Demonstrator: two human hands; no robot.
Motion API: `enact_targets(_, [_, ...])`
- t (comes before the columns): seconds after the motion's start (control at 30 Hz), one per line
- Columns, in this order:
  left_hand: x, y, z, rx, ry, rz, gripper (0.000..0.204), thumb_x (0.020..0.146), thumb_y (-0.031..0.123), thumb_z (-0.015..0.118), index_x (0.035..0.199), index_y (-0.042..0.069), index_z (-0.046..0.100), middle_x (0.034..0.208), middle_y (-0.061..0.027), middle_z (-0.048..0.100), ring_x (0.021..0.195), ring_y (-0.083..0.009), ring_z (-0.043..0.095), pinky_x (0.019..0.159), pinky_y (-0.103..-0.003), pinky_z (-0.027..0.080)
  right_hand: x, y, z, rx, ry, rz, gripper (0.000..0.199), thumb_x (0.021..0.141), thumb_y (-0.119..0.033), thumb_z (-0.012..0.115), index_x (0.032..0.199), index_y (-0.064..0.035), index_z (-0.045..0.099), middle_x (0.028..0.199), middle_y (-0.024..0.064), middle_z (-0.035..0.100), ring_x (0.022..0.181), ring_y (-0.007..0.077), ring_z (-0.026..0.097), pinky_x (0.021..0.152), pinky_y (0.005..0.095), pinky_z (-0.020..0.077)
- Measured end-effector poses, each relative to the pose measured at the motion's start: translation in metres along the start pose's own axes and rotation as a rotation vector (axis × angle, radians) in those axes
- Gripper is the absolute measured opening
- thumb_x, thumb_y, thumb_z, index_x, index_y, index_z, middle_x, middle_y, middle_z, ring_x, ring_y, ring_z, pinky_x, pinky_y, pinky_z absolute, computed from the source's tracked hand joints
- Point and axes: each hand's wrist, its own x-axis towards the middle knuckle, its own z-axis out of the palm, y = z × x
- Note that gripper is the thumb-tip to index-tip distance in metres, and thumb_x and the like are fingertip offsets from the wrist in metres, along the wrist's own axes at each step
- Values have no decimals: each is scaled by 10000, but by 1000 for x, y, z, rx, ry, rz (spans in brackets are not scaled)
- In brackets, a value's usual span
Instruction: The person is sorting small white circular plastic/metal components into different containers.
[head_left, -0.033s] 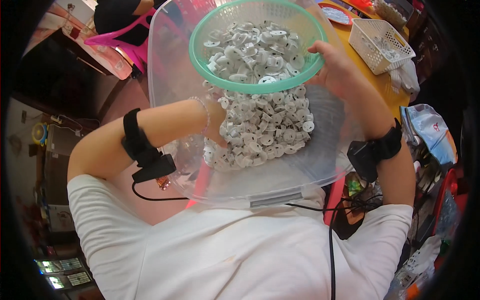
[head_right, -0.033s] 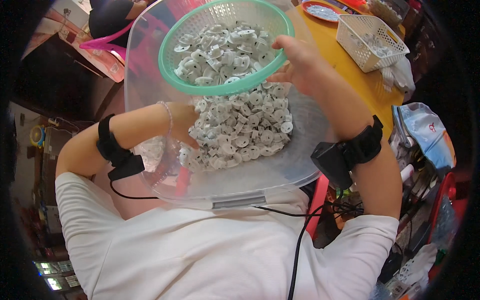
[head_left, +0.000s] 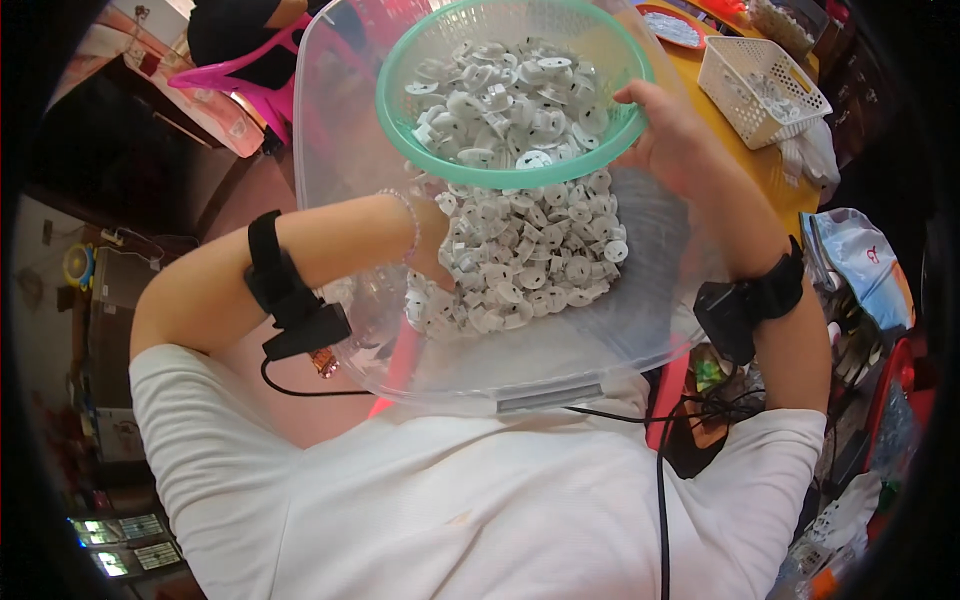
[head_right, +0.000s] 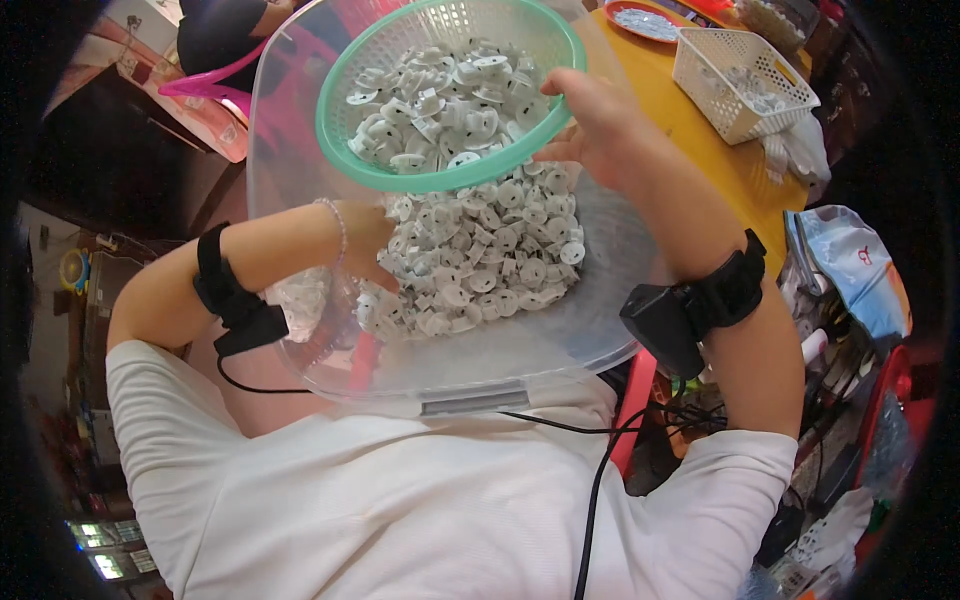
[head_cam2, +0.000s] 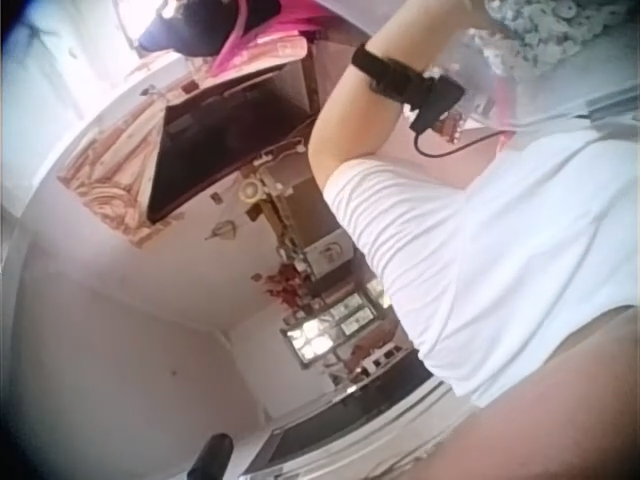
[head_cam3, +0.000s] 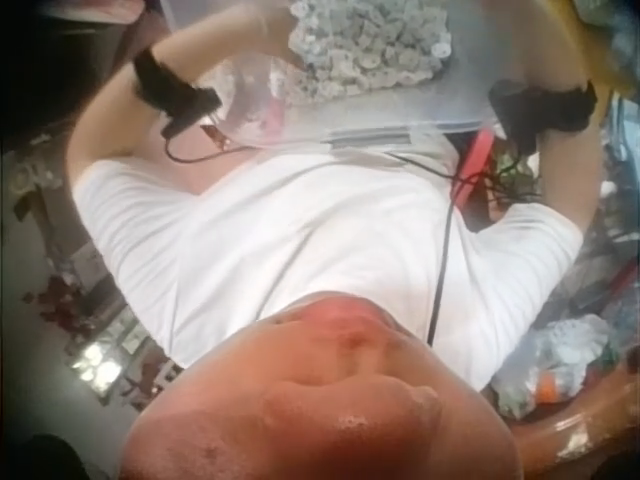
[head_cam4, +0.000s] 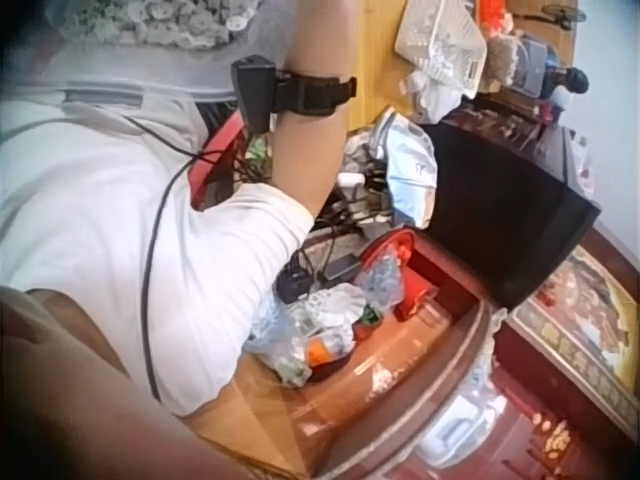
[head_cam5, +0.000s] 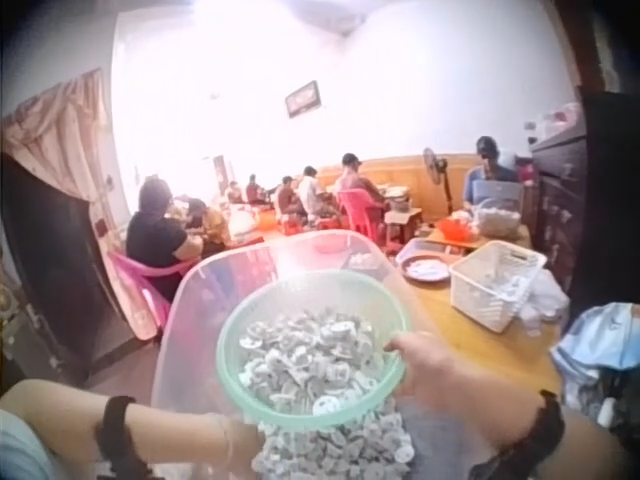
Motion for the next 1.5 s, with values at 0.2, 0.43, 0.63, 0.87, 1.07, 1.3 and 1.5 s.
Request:
enact_targets(0.2, [21, 3, 6, -175, -131, -87, 896, 644, 720, 531, 1055, -75, 559, 1008, -212, 601, 932, -321, 583, 833, -383, 433, -17, -11, 26, -28, 73, -40, 450, 792, -150, 492, 1165, 34, 322, 1135, 198, 359, 922, 361, 528, 835, 488, 477])
enact_targets(0.43, [37, 18, 23, -217, -232, -233, 1166, 584, 759, 552, 1332, -68, 211, 1342, -236, 301, 1202, -315, 384, 928, -386, 383, -25, -16, 35, 15, 120, -27, 411, 798, -123, 498, 1116, 64, 316, 1049, 211, 400, 940, 356, 518, 837, 521, 475])
enact_targets(0.63, [24, 28, 13, -602, -343, -181, 1250, 565, 645, 682, 1366, -27, -1, 1392, -228, 185, 1258, -334, 297, 968, -391, 356, -19, -10, 22, 74, 94, -29, 358, 797, -117, 498, 1069, 62, 349, 1055, 200, 401, 938, 344, 522, 836, 517, 478])
enact_targets(0.87, [-4, 47, 16, -971, -455, 15, 1114, 617, 465, 732, 1387, 102, 12, 1326, -211, 299, 1090, -288, 468, 781, -380, 474, -12, -4, 17, 73, 87, -24, 307, 785, -107, 506, 1028, 44, 397, 1011, 145, 396, 950, 290, 493, 858, 520, 463])
enact_targets(1.07, [-4, 57, 16, -884, -308, 93, 758, 665, 229, 693, 1272, 102, 257, 790, -89, 531, 633, -189, 547, 536, -313, 458, -7, 2, 8, -36, 83, 23, 566, 769, -211, 507, 1238, 46, 318, 1240, 316, 311, 1050, 468, 454, 899, 503, 400])
enact_targets(1.3, [-44, 36, -13, -707, 4, 184, 532, 656, 139, 667, 1114, 88, 402, 746, -52, 521, 632, -142, 522, 523, -293, 438, -10, 3, 9, 21, 80, -23, 465, 772, -174, 491, 1161, 48, 365, 1178, 247, 355, 1029, 398, 454, 872, 542, 404])
enact_targets(1.5, [-99, 4, -45, -1119, -131, 301, 548, 630, 129, 698, 1100, 118, 416, 861, -13, 510, 749, -109, 522, 589, -252, 449, -10, -1, 9, -36, 95, -5, 411, 767, -147, 481, 1123, 36, 386, 1138, 206, 375, 1003, 360, 458, 845, 543, 424])
